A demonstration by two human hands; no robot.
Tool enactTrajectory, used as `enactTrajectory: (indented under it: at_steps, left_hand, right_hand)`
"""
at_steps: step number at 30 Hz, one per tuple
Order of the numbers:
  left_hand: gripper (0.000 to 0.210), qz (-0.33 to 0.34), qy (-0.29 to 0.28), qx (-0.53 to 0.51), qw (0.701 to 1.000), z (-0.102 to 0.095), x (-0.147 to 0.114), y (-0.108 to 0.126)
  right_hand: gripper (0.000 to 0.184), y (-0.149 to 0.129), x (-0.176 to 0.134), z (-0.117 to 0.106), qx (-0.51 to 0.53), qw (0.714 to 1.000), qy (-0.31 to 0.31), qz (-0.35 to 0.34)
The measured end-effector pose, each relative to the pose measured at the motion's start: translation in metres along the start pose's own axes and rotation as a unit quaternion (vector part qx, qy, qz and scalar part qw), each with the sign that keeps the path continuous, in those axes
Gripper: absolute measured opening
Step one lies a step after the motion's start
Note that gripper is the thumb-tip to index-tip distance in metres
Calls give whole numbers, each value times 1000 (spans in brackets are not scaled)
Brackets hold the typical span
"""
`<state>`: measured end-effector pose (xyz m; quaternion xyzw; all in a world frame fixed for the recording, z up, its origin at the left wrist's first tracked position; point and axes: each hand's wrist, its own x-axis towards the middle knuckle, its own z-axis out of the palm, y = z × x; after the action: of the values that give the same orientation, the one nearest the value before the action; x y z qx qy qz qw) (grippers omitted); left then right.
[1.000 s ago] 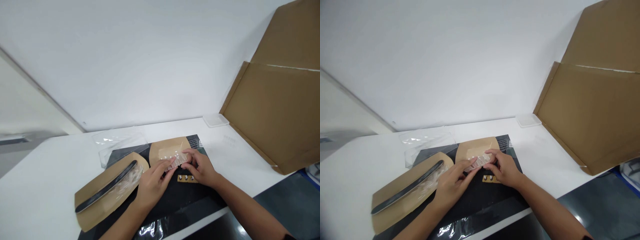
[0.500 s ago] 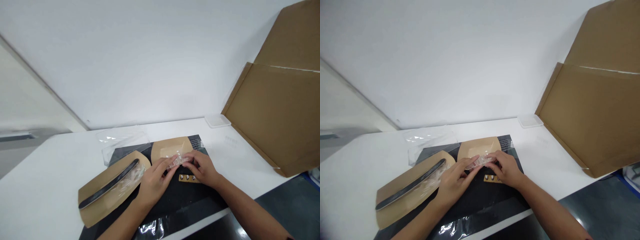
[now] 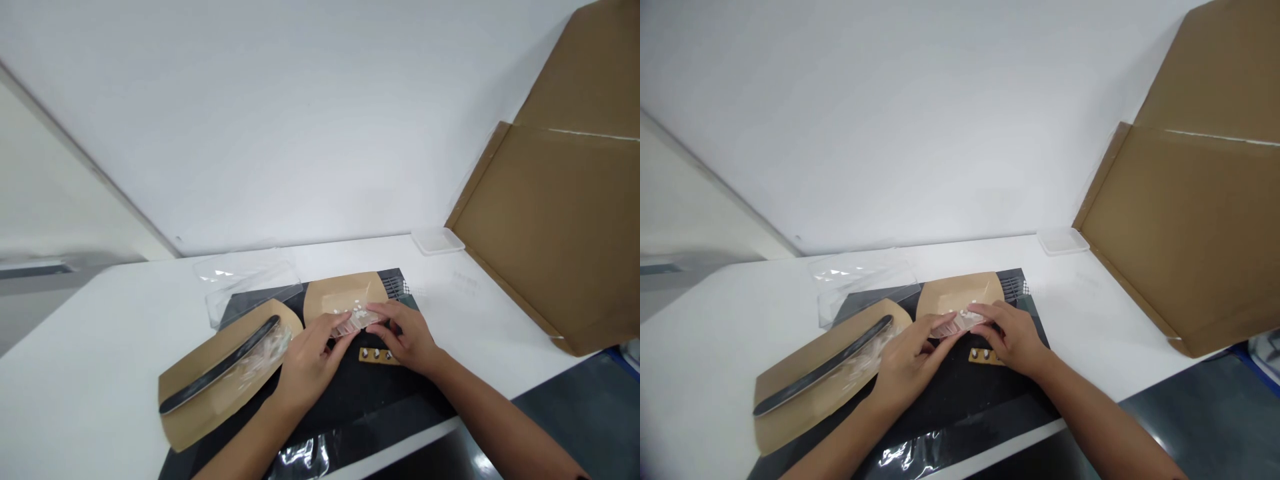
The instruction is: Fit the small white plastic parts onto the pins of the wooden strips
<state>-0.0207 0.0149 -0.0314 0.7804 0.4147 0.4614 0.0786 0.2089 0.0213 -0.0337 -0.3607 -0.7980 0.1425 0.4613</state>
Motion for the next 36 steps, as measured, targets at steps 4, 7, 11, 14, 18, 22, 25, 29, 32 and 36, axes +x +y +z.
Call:
enactTrajectory:
  at_steps: [4, 7, 11, 14, 18, 22, 25, 29, 32, 36]
  left_hand:
    - [21, 14, -2, -6, 1000, 1, 1, -2]
    - [22, 25, 7, 0, 1000, 1, 1, -2]
    - [24, 29, 6, 12, 999, 1, 2, -2]
    - [28, 33, 16, 25, 999, 1, 3, -1]
    - [40, 21, 36, 10, 999, 0, 4, 0]
    - [50, -36, 27, -47, 998, 2, 2, 2]
    - [55, -85, 9, -86, 993, 3, 0, 4]
    - [39, -57, 14, -56, 997, 0, 2, 5]
    - [25, 5, 31, -3, 1000, -3, 5, 2]
    - [21, 60, 29, 5, 998, -2, 6, -3]
  right_hand:
    - [34, -2, 1, -1, -3, 1000, -6, -22]
    - [33, -3, 2, -1, -12, 1000, -5, -22]
    - [32, -2, 1, -1, -10, 1000, -1, -21]
    - [30, -1, 1, 0, -6, 1000, 5, -24]
    - [32, 2, -1, 0, -10, 1000, 25, 17]
    - [25, 3, 1, -2, 14, 997, 57, 55]
    - [17, 4, 5, -6, 34, 995, 80, 58]
    - [13, 10, 6, -18, 29, 987, 129, 92]
    - [16, 20, 4, -29, 8, 981, 156, 117]
    - [20, 39, 3, -46, -41, 974, 176, 141]
